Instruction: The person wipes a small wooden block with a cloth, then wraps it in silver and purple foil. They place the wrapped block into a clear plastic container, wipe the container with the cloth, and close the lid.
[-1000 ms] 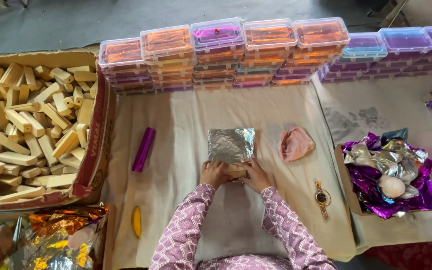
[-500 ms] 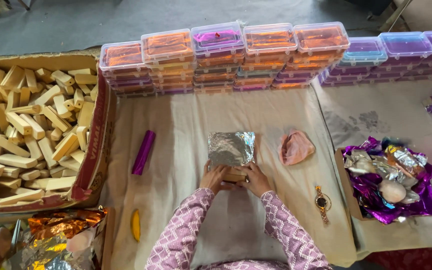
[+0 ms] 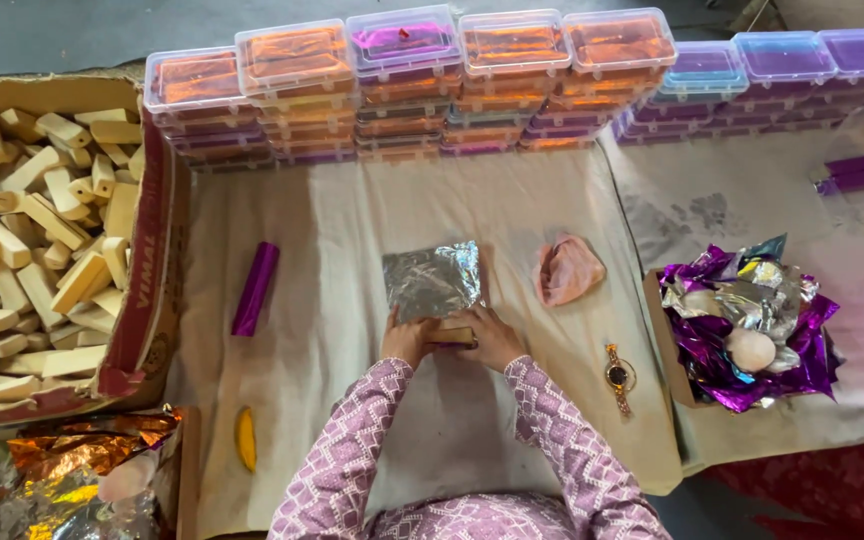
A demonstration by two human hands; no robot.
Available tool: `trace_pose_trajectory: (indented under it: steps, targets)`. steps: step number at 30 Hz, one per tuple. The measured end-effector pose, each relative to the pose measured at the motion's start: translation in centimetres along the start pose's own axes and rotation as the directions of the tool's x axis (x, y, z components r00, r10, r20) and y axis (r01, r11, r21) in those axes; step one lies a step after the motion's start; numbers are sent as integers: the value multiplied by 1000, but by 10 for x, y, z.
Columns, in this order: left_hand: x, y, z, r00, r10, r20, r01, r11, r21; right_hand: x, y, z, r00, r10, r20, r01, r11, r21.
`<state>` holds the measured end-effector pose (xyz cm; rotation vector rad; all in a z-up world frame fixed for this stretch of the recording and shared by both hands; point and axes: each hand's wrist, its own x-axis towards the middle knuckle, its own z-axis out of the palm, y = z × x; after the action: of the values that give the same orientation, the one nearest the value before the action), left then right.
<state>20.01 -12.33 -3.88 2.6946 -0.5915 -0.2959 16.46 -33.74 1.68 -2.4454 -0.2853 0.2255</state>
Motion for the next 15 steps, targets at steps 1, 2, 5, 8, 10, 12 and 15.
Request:
trace_pose_trajectory:
  steps: [1,2,5,8,10,12,15]
  targets:
    - [-2,5,-7,1000,-1,1,1,1000,-1,0,9,1,1000,0,1,0,1000,0]
    - [-5,11,-14,995,-23,92,21,999,24,1,18,2,999,-24,44,26,998,-55]
    - [-14,14,-18,987,-41,155,39,999,13,-1,23,1,992,-80,93,86,994,-73]
    - [-16,6,-9,997,-9,79,13,998,-62,-2,21,-3,988,-135,73,136,991,-10]
    - [-12,-3,-2,1000,13,29,-10,995,-95,2,24,-3,986,-159,46,159,987,23]
    - [-10,-11,9,998,48,42,-41,989,-141,5,30,1,986,-157,54,155,987,35]
    - [-10,-10,2,996,34,76,-25,992,-121,14,23,-11,986,-94,135,93,996,18]
